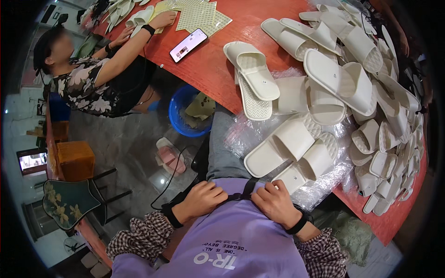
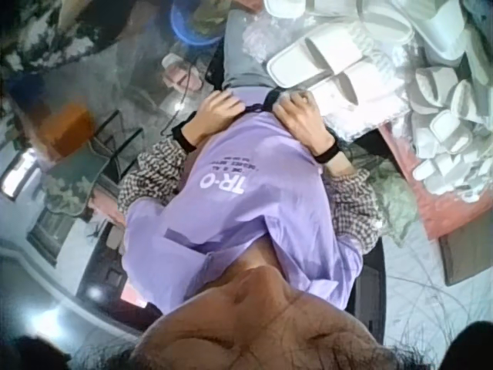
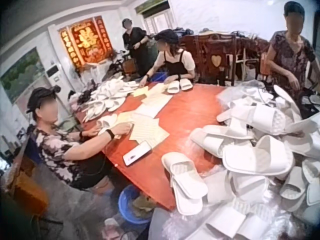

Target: The person is sorting and inspecting a large pile of white plastic slippers on a work table in a footwear manufacturing setting.

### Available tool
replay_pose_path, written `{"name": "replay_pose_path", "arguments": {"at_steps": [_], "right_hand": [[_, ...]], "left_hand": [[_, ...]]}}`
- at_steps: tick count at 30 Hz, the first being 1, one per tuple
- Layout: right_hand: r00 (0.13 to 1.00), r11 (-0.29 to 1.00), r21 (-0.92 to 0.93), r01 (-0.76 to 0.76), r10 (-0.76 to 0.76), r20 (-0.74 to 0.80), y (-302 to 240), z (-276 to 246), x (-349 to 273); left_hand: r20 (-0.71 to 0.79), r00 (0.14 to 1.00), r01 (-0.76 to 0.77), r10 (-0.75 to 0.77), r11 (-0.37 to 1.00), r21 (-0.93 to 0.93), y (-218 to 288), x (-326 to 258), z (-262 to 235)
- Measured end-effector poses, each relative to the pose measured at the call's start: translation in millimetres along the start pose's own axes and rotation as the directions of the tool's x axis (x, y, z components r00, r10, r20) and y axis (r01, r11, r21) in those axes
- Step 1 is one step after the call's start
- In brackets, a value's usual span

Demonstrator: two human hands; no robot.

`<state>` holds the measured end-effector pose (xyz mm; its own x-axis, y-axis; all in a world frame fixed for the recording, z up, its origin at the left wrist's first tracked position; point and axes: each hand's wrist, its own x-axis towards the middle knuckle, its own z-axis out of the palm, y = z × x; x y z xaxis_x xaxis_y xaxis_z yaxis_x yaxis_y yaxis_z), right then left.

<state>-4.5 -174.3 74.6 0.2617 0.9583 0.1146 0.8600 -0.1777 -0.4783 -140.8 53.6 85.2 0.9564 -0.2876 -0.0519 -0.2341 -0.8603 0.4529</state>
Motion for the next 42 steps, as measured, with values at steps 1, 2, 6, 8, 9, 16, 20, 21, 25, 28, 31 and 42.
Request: {"name": "replay_pose_path", "arguments": {"at_steps": [1,2,6,8,9,16,20,21,25,28,31,42], "right_hand": [[1.0,1.0,-0.002,0.017,-0.017,0.008,0.6,-2.7,-1.1],[0.999,1.0,0.001,0.029,-0.029,0.033,0.6,-8.1,-0.6],[0.998,0.999,-0.009,0.039,-0.038,0.043,8.9,-17.9,-8.0],[0.999,0.999,-0.014,0.034,-0.034,0.04,14.8,-25.0,-10.4],[0.999,1.0,-0.016,0.025,-0.024,0.043,16.7,-30.5,-12.0],[0.998,0.994,-0.106,-0.009,0.015,0.056,24.7,-50.2,-18.6],[0.997,0.996,-0.074,-0.058,0.061,0.039,19.6,-45.0,-37.1],[0.997,0.995,-0.077,-0.061,0.064,0.039,19.7,-45.5,-38.5],[0.995,0.987,-0.133,-0.095,0.099,0.024,24.3,-48.7,-39.1],[1.0,0.989,-0.146,-0.008,0.01,0.009,30.3,-46.4,-24.8],[0.999,0.993,-0.111,0.046,-0.047,-0.009,27.5,-42.3,-21.2],[0.861,0.857,0.084,-0.508,0.504,0.064,-4.1,-43.4,-96.4]], "left_hand": [[0.015,1.0,0.012,-0.012,1.0,0.013,0.6,-4.8,-1.9],[0.03,0.999,0.023,-0.023,0.999,0.025,0.5,-9.5,-3.4],[0.093,0.989,0.117,-0.118,0.993,0.013,-4.7,-32.3,-3.4],[0.062,0.989,0.135,-0.134,0.991,-0.007,-7.3,-37.0,-1.7],[0.036,0.988,0.152,-0.151,0.988,-0.034,-4.2,-37.6,-3.1],[0.094,0.982,0.174,-0.162,0.977,-0.125,-4.0,-27.8,-2.3],[0.101,0.988,0.126,-0.117,0.988,-0.086,1.5,-40.2,4.4],[0.088,0.991,0.108,-0.102,0.992,-0.067,4.9,-40.3,7.0],[0.146,0.984,0.106,-0.101,0.994,-0.024,-8.6,-40.5,4.6],[0.166,0.98,0.143,-0.109,0.967,-0.209,-15.0,-32.0,-12.6],[0.266,0.945,0.275,-0.189,0.902,-0.334,-17.0,-17.2,-32.5],[0.115,0.991,0.019,0.069,0.776,-0.63,-8.8,39.9,22.3]]}}
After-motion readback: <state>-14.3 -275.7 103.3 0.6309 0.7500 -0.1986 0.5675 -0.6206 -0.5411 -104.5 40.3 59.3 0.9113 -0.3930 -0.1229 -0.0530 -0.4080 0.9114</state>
